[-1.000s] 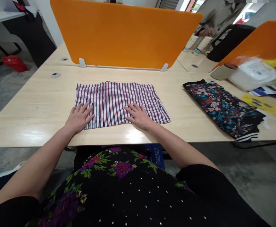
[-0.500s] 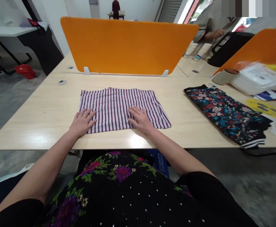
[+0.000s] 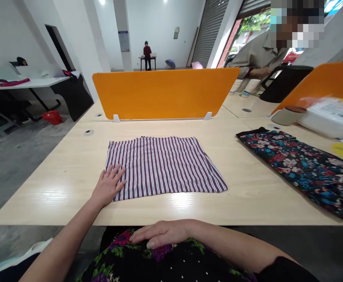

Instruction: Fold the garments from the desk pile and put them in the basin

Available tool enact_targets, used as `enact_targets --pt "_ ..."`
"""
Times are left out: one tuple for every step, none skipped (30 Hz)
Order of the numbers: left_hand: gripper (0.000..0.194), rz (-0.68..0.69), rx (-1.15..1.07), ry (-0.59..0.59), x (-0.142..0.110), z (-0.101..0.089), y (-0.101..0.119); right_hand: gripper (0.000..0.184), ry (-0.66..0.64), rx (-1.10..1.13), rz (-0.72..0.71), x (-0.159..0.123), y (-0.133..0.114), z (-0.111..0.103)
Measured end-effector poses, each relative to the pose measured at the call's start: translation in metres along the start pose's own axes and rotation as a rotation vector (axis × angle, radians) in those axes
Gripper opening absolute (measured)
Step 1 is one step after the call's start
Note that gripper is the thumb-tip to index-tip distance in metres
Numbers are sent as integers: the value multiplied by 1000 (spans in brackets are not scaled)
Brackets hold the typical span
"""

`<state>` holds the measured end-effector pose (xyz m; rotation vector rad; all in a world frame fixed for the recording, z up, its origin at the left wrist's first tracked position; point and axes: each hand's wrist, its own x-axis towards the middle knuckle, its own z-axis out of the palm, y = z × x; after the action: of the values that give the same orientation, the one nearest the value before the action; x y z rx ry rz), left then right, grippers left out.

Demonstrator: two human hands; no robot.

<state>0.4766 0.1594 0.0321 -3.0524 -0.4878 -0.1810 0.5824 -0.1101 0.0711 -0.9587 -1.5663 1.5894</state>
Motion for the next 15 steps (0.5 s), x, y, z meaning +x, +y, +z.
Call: enact_targets --pt "55 -11 -27 19 0 0 1 42 -15 25 -3 1 2 -2" --pt "55 -22 -66 47 -1 -2 2 43 -31 56 -15 2 4 -4" --pt "55 -30 -122 84 -4 -6 4 46 -51 93 -33 2 6 -6" --pt "54 -37 -198 122 -8 -11 7 49 -74 128 -51 1 9 -8" --pt "52 -41 -295 146 -16 -18 11 52 -95 154 -65 0 11 -9" --pt "49 -42 -408 135 -26 -27 15 55 -110 167 -70 -3 12 -10" --pt "45 -43 -532 82 -39 -37 18 57 -121 166 -68 -7 13 -10" --pt "41 -45 -660 -11 -54 -46 21 58 -120 158 -62 -13 14 -11" --pt "40 -44 -776 -149 -71 -53 23 57 -112 149 -55 -19 13 -11" --pt "41 -35 -872 -294 -89 -57 24 56 -99 144 -49 -26 12 -12" --pt "42 -21 -935 -444 -106 -58 23 54 -84 144 -47 -32 11 -13" --pt "44 -24 -956 -561 -120 -54 22 52 -74 144 -40 -39 9 -14" --pt "47 -46 -947 -642 -132 -47 20 51 -57 145 -23 -44 7 -17" --pt "51 -86 -923 -684 -141 -36 19 50 -35 144 5 -48 4 -21" --pt "54 -133 -899 -688 -146 -23 20 51 6 137 32 -51 2 -26"
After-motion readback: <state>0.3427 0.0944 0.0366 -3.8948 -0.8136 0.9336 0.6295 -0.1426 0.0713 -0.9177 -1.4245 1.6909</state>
